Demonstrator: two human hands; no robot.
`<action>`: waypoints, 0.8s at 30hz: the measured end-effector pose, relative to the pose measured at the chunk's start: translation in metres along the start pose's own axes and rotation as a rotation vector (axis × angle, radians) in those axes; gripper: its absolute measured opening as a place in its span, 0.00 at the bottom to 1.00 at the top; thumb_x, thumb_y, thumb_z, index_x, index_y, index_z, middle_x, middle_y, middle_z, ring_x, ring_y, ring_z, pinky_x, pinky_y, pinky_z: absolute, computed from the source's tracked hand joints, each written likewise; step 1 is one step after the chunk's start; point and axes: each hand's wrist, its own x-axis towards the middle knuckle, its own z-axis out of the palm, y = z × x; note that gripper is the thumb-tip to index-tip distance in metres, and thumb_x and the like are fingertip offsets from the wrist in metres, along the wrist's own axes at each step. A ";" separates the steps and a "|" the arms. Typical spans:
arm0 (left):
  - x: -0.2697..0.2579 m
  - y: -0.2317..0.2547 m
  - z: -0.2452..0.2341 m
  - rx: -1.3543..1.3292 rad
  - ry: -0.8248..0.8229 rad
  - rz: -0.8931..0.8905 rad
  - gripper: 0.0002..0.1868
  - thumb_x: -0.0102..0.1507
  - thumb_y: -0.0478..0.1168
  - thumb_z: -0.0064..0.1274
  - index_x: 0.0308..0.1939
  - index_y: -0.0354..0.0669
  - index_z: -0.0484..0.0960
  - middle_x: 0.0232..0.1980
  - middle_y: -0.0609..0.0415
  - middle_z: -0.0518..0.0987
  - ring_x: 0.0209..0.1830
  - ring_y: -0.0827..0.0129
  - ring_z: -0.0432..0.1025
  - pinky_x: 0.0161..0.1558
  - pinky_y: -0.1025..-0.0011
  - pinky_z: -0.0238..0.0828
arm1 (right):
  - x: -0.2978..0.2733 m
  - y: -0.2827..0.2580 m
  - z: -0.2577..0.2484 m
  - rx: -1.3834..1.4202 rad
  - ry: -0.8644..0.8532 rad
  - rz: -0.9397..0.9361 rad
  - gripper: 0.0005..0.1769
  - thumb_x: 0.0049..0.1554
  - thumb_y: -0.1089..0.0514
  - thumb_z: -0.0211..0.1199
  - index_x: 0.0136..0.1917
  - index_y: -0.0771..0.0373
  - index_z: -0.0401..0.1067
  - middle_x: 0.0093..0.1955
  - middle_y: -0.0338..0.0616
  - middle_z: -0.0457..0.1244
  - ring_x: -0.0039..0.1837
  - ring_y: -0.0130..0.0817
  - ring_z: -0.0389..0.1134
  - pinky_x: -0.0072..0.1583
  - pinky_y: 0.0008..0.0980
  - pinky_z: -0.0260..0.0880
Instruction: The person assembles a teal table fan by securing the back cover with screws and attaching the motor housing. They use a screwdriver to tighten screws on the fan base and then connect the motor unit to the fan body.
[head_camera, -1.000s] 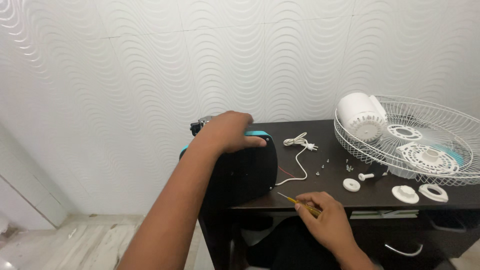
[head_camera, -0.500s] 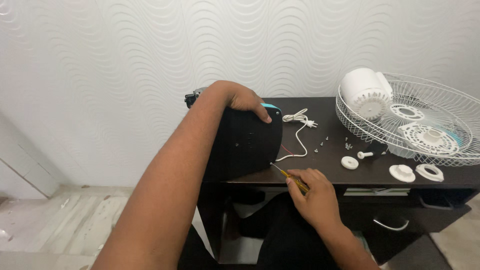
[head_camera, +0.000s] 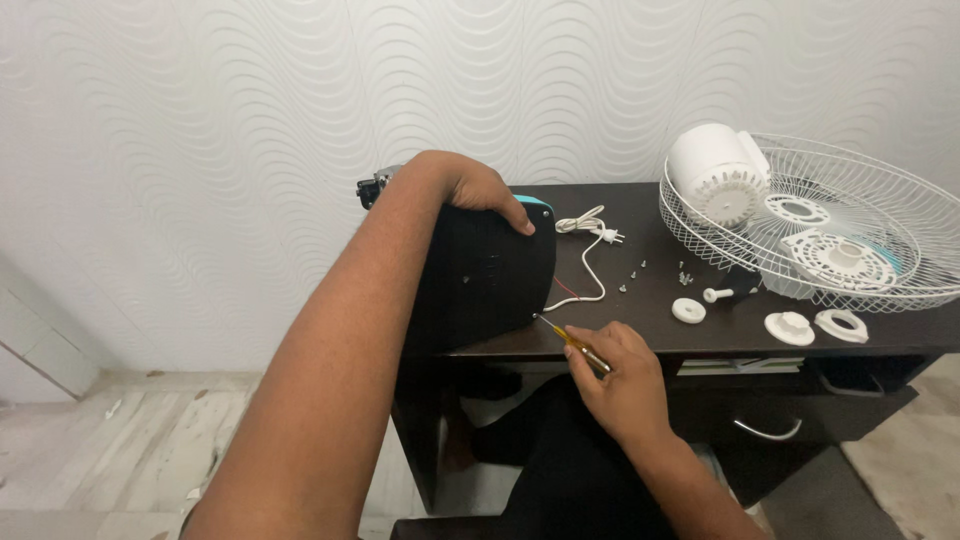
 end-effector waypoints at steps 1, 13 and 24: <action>-0.001 0.001 -0.001 -0.007 -0.009 0.001 0.36 0.48 0.61 0.63 0.54 0.44 0.88 0.58 0.42 0.85 0.58 0.50 0.79 0.60 0.55 0.70 | 0.000 0.000 0.000 -0.008 0.010 -0.011 0.12 0.52 0.59 0.69 0.51 0.57 0.82 0.33 0.38 0.61 0.39 0.30 0.64 0.43 0.32 0.66; 0.011 -0.006 0.000 0.056 -0.016 0.079 0.36 0.50 0.62 0.62 0.55 0.43 0.87 0.57 0.44 0.85 0.55 0.52 0.79 0.58 0.59 0.70 | 0.000 -0.013 0.005 -0.110 -0.061 0.100 0.13 0.56 0.55 0.64 0.52 0.59 0.81 0.39 0.42 0.68 0.39 0.36 0.70 0.44 0.34 0.71; 0.005 -0.002 0.003 0.019 0.006 0.040 0.34 0.51 0.58 0.63 0.55 0.42 0.87 0.57 0.42 0.85 0.55 0.51 0.79 0.57 0.58 0.71 | 0.019 -0.038 -0.006 -0.135 -0.259 0.360 0.17 0.55 0.56 0.64 0.56 0.64 0.70 0.44 0.52 0.70 0.45 0.42 0.75 0.51 0.37 0.74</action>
